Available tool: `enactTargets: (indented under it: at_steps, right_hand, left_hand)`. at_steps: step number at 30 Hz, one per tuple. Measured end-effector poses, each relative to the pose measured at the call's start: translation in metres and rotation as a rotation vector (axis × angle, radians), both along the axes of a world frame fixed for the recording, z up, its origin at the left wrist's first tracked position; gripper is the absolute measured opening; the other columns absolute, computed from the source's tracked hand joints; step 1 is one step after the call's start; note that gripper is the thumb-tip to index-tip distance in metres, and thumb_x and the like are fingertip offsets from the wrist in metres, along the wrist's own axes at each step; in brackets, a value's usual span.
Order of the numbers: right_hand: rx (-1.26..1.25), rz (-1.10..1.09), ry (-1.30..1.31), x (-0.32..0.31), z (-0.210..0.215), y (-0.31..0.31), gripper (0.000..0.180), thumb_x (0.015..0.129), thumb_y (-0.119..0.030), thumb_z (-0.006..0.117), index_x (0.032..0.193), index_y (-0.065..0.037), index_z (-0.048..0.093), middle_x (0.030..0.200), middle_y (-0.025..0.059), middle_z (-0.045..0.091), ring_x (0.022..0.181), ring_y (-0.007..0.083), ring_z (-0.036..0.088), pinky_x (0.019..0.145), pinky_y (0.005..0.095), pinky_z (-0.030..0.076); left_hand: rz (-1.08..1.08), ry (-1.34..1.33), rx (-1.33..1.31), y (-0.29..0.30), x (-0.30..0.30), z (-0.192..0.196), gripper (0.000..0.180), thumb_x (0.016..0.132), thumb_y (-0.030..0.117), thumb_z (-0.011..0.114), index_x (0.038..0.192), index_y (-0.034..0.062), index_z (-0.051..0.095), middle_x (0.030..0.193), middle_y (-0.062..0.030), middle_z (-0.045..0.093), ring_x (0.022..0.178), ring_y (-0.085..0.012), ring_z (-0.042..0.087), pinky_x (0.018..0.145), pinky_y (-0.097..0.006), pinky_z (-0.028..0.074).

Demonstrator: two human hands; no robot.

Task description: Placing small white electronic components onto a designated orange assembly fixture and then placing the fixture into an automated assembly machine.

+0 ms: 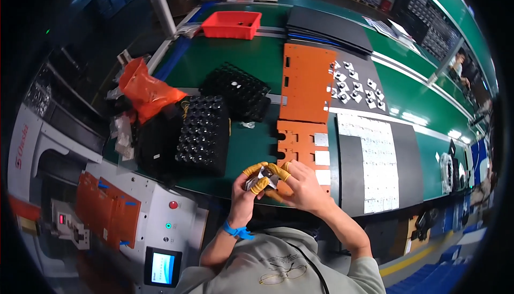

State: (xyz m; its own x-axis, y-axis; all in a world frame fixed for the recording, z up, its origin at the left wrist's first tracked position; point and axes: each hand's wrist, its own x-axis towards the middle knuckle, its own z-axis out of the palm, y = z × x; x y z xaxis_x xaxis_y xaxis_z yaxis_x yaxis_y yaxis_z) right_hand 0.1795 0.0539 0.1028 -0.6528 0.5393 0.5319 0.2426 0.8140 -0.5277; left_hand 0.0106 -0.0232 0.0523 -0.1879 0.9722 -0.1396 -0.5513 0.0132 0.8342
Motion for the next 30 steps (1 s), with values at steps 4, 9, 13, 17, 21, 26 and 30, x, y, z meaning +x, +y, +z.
enactTargets:
  at_steps: [4, 9, 13, 17, 21, 26, 30]
  right_hand:
    - [0.134, -0.220, -0.027, 0.018, -0.038, 0.007, 0.037, 0.064, -0.005, 0.079, 0.100, -0.001, 0.068, 0.078, 0.0099, 0.050, 0.071, 0.0281, 0.052, 0.061, 0.0396, 0.043]
    - [-0.186, -0.135, -0.003, 0.038, -0.052, 0.018, 0.026, 0.075, -0.010, 0.076, 0.098, 0.001, 0.070, 0.084, 0.0122, 0.053, 0.077, 0.0310, 0.053, 0.067, 0.0408, 0.045]
    - [-0.277, -0.064, -0.054, 0.042, -0.048, 0.031, 0.025, 0.079, -0.010, 0.075, 0.101, 0.001, 0.070, 0.091, 0.0134, 0.057, 0.083, 0.0327, 0.055, 0.072, 0.0409, 0.046]
    - [-0.293, -0.249, 0.007, 0.030, -0.045, 0.038, 0.027, 0.085, -0.008, 0.071, 0.111, 0.000, 0.070, 0.094, 0.0127, 0.058, 0.086, 0.0305, 0.057, 0.075, 0.0382, 0.047]
    - [-0.398, -0.435, 0.058, 0.038, -0.046, 0.044, 0.033, 0.087, -0.006, 0.070, 0.119, -0.002, 0.068, 0.089, 0.0106, 0.057, 0.084, 0.0253, 0.058, 0.076, 0.0348, 0.047]
    - [-0.360, -0.397, 0.155, 0.042, -0.045, 0.039, 0.030, 0.086, -0.004, 0.069, 0.116, 0.001, 0.068, 0.086, 0.0126, 0.053, 0.078, 0.0290, 0.056, 0.069, 0.0369, 0.047]
    - [-0.386, -0.408, 0.127, 0.045, -0.050, 0.037, 0.028, 0.087, -0.002, 0.068, 0.115, 0.000, 0.069, 0.086, 0.0111, 0.056, 0.078, 0.0260, 0.058, 0.072, 0.0350, 0.048]
  left_hand:
    - [-0.014, 0.109, 0.070, 0.020, 0.018, -0.014, 0.041, 0.089, 0.013, 0.074, 0.127, -0.0006, 0.063, 0.100, -0.0022, 0.069, 0.082, -0.0066, 0.060, 0.066, -0.022, 0.049]
    - [0.024, 0.667, 0.261, 0.038, 0.022, -0.016, 0.026, 0.083, 0.006, 0.079, 0.106, -0.0036, 0.072, 0.102, -0.0103, 0.070, 0.096, -0.0191, 0.067, 0.084, -0.031, 0.053]
    - [0.109, 0.781, 0.294, 0.044, 0.025, -0.009, 0.026, 0.082, 0.008, 0.080, 0.105, -0.0026, 0.073, 0.100, -0.0101, 0.069, 0.092, -0.0203, 0.067, 0.081, -0.030, 0.053]
    - [0.232, 0.791, 0.275, 0.070, 0.019, -0.016, 0.023, 0.083, 0.009, 0.080, 0.101, -0.0041, 0.073, 0.096, -0.0101, 0.067, 0.088, -0.0201, 0.065, 0.077, -0.030, 0.052]
    - [0.222, 0.803, 0.101, 0.116, -0.007, -0.057, 0.018, 0.086, 0.007, 0.078, 0.088, -0.0076, 0.068, 0.079, -0.0045, 0.061, 0.069, -0.0068, 0.050, 0.057, -0.026, 0.040]
    - [0.176, 0.765, 0.027, 0.149, -0.009, -0.071, 0.023, 0.087, 0.012, 0.075, 0.081, -0.0077, 0.064, 0.063, -0.0034, 0.057, 0.062, -0.0061, 0.042, 0.051, -0.030, 0.033]
    - [0.031, 0.901, -0.002, 0.161, -0.015, -0.073, 0.024, 0.088, 0.014, 0.072, 0.085, -0.0090, 0.067, 0.066, -0.0060, 0.060, 0.065, -0.0065, 0.048, 0.055, -0.031, 0.038]
